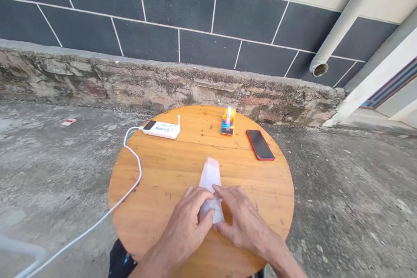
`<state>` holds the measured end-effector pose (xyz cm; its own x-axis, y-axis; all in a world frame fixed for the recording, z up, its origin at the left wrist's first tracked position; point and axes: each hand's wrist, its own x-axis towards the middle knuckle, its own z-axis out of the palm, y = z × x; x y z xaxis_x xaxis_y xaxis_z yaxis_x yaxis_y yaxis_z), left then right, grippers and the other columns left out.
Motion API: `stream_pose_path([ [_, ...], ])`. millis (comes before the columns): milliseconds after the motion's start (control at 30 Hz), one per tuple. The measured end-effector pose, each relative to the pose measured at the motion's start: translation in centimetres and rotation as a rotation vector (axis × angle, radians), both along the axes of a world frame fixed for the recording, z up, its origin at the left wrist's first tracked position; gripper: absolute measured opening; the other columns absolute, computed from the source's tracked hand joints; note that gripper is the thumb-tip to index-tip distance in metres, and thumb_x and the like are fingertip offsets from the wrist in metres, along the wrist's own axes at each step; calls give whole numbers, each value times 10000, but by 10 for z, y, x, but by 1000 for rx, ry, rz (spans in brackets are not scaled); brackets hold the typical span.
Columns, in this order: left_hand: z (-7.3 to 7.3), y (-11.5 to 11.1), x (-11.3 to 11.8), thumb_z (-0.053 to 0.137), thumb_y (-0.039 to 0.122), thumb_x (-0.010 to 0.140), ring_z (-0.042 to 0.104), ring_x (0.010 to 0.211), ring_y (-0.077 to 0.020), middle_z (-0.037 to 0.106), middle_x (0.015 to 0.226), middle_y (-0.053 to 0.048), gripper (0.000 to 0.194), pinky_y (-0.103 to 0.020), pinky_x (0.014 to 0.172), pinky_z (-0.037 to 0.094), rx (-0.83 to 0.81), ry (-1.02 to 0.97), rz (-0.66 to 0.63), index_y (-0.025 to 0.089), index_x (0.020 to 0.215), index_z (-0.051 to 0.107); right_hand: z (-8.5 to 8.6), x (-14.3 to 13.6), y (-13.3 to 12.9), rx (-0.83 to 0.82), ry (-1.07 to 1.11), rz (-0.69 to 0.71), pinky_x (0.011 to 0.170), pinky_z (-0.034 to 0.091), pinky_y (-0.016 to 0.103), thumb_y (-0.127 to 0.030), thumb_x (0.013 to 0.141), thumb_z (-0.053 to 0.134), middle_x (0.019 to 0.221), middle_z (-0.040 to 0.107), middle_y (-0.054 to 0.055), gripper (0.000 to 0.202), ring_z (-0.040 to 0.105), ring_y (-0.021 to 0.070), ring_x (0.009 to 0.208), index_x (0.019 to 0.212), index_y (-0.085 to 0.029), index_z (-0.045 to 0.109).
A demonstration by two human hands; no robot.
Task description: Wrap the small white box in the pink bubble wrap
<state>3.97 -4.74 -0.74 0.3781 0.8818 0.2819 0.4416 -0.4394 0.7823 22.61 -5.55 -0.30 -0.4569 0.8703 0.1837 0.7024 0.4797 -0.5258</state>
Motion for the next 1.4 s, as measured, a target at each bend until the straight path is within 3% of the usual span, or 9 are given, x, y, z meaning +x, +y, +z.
stream_pose_path([
  [100,7,-5,-9,573,105,771,525,1021,-208,612,1082,-27,271,-346,883,445,-30,2,-102,235,1009,558,1,2,0,-44,16,14,910,425,414,-180,726,619,1196,604,82,660,533,254,1051,1350,-202,404],
  [233,12,-9,-19,665,100,672,459,1158,-232,524,1275,-27,602,-372,986,415,-36,83,-227,279,1219,488,6,2,2,-117,38,-21,900,433,410,-231,722,667,1180,613,68,603,533,259,1064,1291,-229,469],
  [400,2,-14,-26,615,50,688,393,1237,-256,437,1381,-49,744,-422,1045,384,79,282,-265,275,1356,377,18,-3,4,-158,71,12,888,429,386,-192,720,674,1116,660,20,428,567,242,1029,1132,-271,586],
  [500,-9,-15,-27,569,33,739,397,1243,-259,420,1407,-74,706,-424,1047,392,186,342,-257,238,1377,347,19,-5,5,-154,63,11,893,426,383,-179,713,681,1111,668,19,437,569,243,1033,1131,-273,595],
  [667,-18,-14,-23,511,84,846,451,1196,-257,500,1324,-93,477,-414,1015,431,325,374,-214,188,1304,423,18,-5,4,-162,36,-3,908,431,388,-194,723,689,1092,665,17,421,568,238,1031,1125,-274,595],
  [900,-19,-11,-21,493,116,877,465,1174,-250,518,1282,-90,390,-420,1004,443,306,336,-205,198,1258,469,27,6,6,-146,107,91,988,404,441,-429,833,630,1251,585,82,432,512,264,1169,1218,-247,557],
  [1133,-20,-11,-22,508,124,878,473,1166,-243,522,1282,-90,458,-428,1007,445,280,292,-211,214,1320,430,17,0,15,-281,189,-1,946,451,395,-474,923,482,1163,636,63,361,576,239,1093,1184,-248,586],
  [1400,-11,-7,-22,557,56,816,474,1155,-225,530,1275,-72,500,-391,1009,437,205,208,-194,228,1278,478,18,-9,21,-299,215,44,884,466,354,-475,936,458,1038,667,56,361,606,214,968,1120,-211,623],
])
